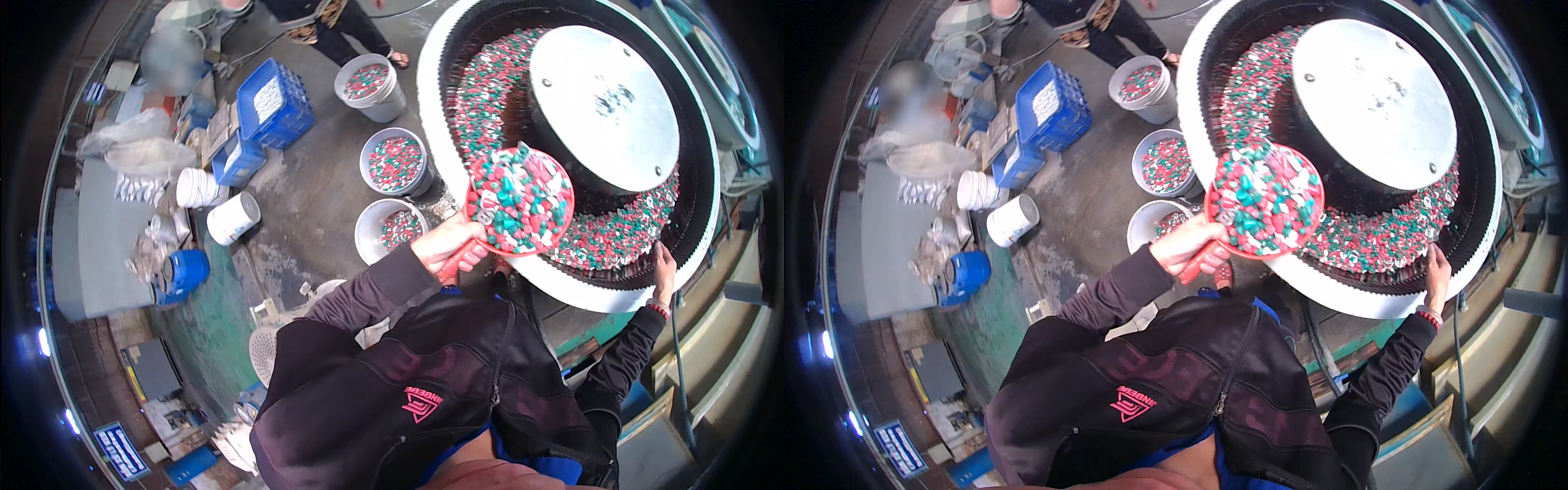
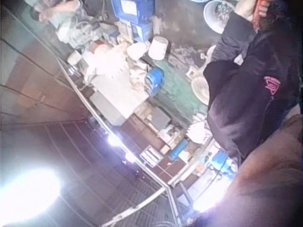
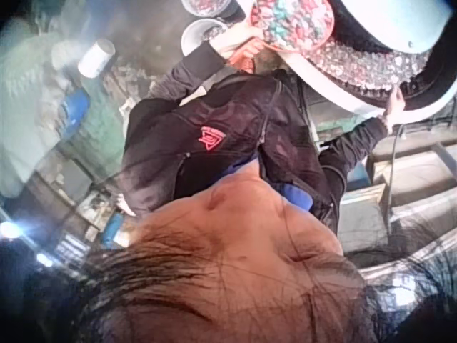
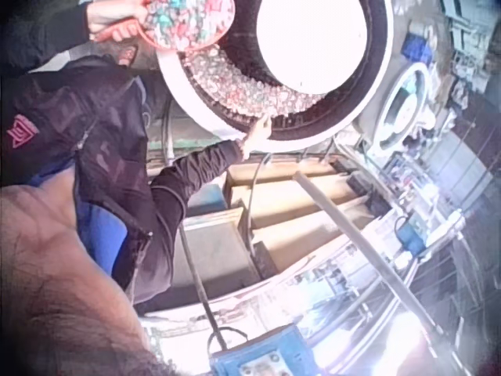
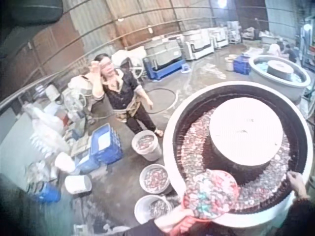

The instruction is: The person scoops mixed red, green, and white plastic pellets from a rotating drum using a red scoop and transfers them into white buckets. The person repeatedly fills buckets and moves them aside to continue the process.

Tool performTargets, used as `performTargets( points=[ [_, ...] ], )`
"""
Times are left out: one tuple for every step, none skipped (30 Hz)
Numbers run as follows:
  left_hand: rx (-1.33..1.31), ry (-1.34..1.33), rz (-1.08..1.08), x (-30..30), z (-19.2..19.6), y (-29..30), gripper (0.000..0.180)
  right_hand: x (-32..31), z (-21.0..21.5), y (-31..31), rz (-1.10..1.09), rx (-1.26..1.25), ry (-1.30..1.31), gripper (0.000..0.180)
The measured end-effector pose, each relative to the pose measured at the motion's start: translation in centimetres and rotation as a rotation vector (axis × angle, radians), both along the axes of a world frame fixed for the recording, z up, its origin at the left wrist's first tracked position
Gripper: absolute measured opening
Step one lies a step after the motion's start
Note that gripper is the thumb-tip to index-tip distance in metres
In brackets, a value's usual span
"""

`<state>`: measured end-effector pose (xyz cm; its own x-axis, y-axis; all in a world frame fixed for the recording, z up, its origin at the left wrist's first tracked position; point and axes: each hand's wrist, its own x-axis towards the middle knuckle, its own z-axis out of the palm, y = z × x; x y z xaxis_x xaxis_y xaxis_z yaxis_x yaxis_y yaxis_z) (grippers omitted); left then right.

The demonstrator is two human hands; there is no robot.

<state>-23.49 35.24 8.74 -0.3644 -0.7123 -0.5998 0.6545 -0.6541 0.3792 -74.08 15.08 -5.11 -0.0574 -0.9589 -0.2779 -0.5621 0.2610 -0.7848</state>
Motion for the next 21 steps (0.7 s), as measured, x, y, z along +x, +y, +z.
performTargets(
  points=[
    [0.035, -0.022, 0.019, 1.4, 0.6, 1.3, 0.006, 0.8, 0.3, 0.1, 0.013, 0.012, -0.009, 0.047],
    [0.048, -0.001, 0.048, 2.8, 1.0, 2.5, 0.007, 1.6, 0.7, 0.4, 0.011, -0.019, -0.028, 0.047],
    [0.033, -0.047, 0.081, 4.2, 1.4, 3.9, 0.009, 2.7, 1.3, 0.8, 0.02, -0.027, 0.01, 0.048],
    [0.036, -0.038, 0.112, 5.7, 1.8, 5.4, 0.006, 3.9, 1.9, 1.3, 0.025, -0.033, -0.035, 0.048],
    [0.024, -0.093, 0.157, 7.0, 2.0, 7.0, 0.007, 5.3, 2.7, 2.0, -0.005, -0.027, -0.112, 0.048],
    [0.018, -0.148, 0.2, 8.3, 2.1, 8.7, 0.008, 6.9, 3.5, 2.6, -0.021, -0.065, -0.072, 0.048],
    [0.049, -0.135, 0.22, 9.7, 2.1, 10.3, 0.011, 8.5, 4.6, 3.5, -0.027, -0.107, -0.095, 0.048],
    [0.046, -0.138, 0.242, 11.1, 1.9, 11.8, 0.01, 9.8, 5.9, 4.7, -0.085, -0.103, -0.144, 0.047],
    [0.06, -0.16, 0.292, 12.4, 1.5, 13.3, 0.011, 11.3, 7.1, 6.1, -0.104, -0.175, -0.278, 0.043],
    [0.089, -0.175, 0.339, 13.5, 1.0, 14.9, 0.011, 13.1, 8.1, 7.3, -0.057, -0.28, -0.352, 0.024],
    [0.111, -0.217, 0.372, 14.5, 0.4, 16.4, 0.011, 14.2, 9.6, 8.8, -0.032, -0.222, -0.436, 0.023],
    [0.125, -0.252, 0.408, 15.2, -0.2, 17.8, 0.011, 15.5, 11.0, 10.0, 0.085, -0.159, -0.627, 0.027],
    [0.114, -0.32, 0.45, 15.8, -1.0, 19.1, 0.011, 17.1, 12.1, 11.1, 0.002, -0.084, -0.703, 0.033],
    [0.138, -0.35, 0.5, 16.3, -1.8, 20.3, 0.012, 18.6, 13.0, 12.7, 0.155, 0.024, -0.805, 0.031],
    [0.18, -0.379, 0.555, 16.7, -2.9, 21.3, 0.013, 20.2, 13.8, 14.5, 0.317, 0.042, -0.712, 0.028],
    [0.189, -0.389, 0.616, 17.1, -4.2, 22.3, 0.014, 22.1, 13.8, 17.0, 0.254, 0.003, -0.533, 0.025],
    [0.213, -0.478, 0.652, 17.3, -5.7, 23.1, 0.018, 23.7, 14.6, 18.3, 0.519, 0.097, -0.457, 0.02],
    [0.216, -0.551, 0.692, 17.4, -7.5, 23.6, 0.023, 25.5, 14.9, 18.4, 0.85, 0.301, -0.436, 0.018],
    [0.163, -0.68, 0.748, 17.3, -9.4, 24.4, 0.06, 27.6, 14.5, 19.7, 0.891, 0.514, -0.344, 0.015],
    [0.229, -0.855, 0.716, 17.5, -11.4, 24.8, 0.068, 29.8, 13.5, 21.0, 0.92, 0.662, -0.356, 0.013],
    [0.292, -1.019, 0.676, 17.9, -13.6, 25.0, 0.075, 31.7, 12.3, 21.9, 1.032, 0.773, -0.274, 0.011]
  ],
)
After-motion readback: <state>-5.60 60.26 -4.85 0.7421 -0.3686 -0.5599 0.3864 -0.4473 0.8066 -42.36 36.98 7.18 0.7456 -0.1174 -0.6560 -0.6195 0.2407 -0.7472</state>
